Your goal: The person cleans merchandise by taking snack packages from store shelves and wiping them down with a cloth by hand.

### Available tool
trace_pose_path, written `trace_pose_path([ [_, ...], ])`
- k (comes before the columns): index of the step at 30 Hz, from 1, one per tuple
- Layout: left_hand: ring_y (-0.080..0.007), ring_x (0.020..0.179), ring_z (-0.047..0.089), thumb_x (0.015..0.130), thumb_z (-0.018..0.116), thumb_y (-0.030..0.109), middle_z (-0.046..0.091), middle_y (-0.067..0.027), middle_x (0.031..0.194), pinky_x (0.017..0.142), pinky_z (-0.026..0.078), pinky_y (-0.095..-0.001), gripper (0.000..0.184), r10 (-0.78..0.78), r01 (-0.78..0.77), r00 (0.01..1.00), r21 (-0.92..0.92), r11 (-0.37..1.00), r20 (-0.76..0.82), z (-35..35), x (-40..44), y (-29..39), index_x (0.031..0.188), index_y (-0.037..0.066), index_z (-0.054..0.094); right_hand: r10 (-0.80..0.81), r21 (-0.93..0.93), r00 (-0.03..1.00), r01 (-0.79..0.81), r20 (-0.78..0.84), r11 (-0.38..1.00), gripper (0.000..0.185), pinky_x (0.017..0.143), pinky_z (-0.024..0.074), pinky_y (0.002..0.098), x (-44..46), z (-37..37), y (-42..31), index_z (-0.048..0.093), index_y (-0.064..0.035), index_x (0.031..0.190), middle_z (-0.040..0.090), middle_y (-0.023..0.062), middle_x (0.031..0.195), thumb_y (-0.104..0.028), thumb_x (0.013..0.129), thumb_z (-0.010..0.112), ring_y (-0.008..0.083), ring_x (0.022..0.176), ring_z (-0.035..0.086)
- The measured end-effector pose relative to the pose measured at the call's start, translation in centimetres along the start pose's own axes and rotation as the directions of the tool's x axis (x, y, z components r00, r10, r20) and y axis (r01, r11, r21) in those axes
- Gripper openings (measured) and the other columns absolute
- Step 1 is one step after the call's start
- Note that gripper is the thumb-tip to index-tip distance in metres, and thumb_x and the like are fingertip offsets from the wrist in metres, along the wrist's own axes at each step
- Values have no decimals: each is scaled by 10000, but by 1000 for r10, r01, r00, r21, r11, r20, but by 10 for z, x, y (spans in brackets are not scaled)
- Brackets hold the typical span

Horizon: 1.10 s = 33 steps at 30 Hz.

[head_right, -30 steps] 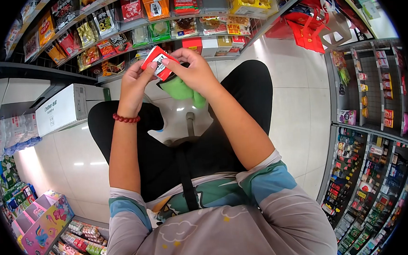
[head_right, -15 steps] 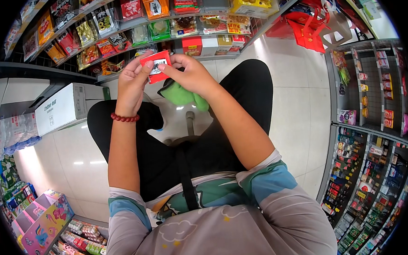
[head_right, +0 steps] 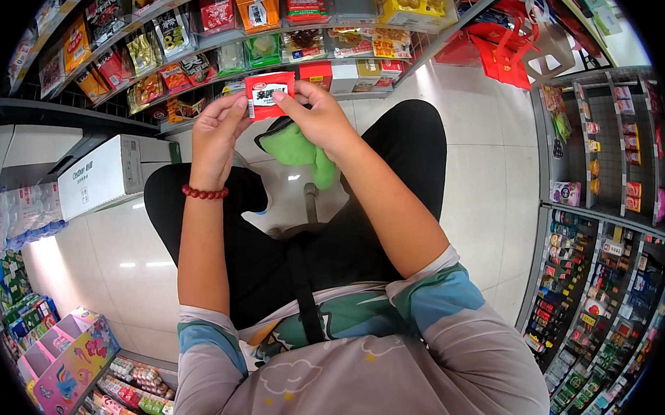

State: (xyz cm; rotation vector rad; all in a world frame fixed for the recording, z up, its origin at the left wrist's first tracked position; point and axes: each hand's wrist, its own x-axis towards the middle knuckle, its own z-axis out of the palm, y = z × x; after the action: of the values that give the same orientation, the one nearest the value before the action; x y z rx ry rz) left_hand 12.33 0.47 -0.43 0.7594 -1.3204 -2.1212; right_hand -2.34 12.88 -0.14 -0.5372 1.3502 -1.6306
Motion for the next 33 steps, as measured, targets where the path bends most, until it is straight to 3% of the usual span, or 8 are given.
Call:
trace_pose_path([
  [8,-106,950,670,916,731,54,725,-63,1041,867,522,-253,195,118,-123,991,67,990,64,5,-2,-2,1100,-3,703,81,-56,997,-80,15,995,352,876,467,257,4,-3,14,608,-54,1277,674,35,1144,-308,1035,581,88,1012,586],
  [12,-106,953,670,909,738,50,726,-62,1037,868,522,-253,193,99,-103,993,72,992,61,7,-2,-1,1090,-3,704,89,-91,996,-89,0,992,375,892,445,255,1,2,15,593,-56,1301,661,4,1143,-330,1049,546,85,1008,565],
  [14,-71,916,643,920,738,87,720,-52,1042,845,509,-224,205,98,-103,993,83,991,60,7,-3,0,1105,6,702,83,-89,996,-82,10,993,372,890,443,254,3,0,18,593,-56,1299,661,3,1143,-327,1048,546,84,1008,564],
  [28,-67,905,644,935,720,90,722,-30,998,821,503,-221,184,73,-76,997,80,994,35,3,0,-2,1094,-1,707,89,-103,996,-88,13,991,373,862,438,251,6,-1,19,593,-52,1287,658,9,1114,-330,1040,560,82,976,554],
  [33,-80,925,653,932,713,69,719,-42,1001,833,512,-234,204,78,-83,994,58,995,78,4,-2,0,1120,-6,689,105,-63,994,-103,23,993,386,921,446,263,3,2,13,590,-53,1318,661,33,1167,-322,1044,541,101,1047,577],
])
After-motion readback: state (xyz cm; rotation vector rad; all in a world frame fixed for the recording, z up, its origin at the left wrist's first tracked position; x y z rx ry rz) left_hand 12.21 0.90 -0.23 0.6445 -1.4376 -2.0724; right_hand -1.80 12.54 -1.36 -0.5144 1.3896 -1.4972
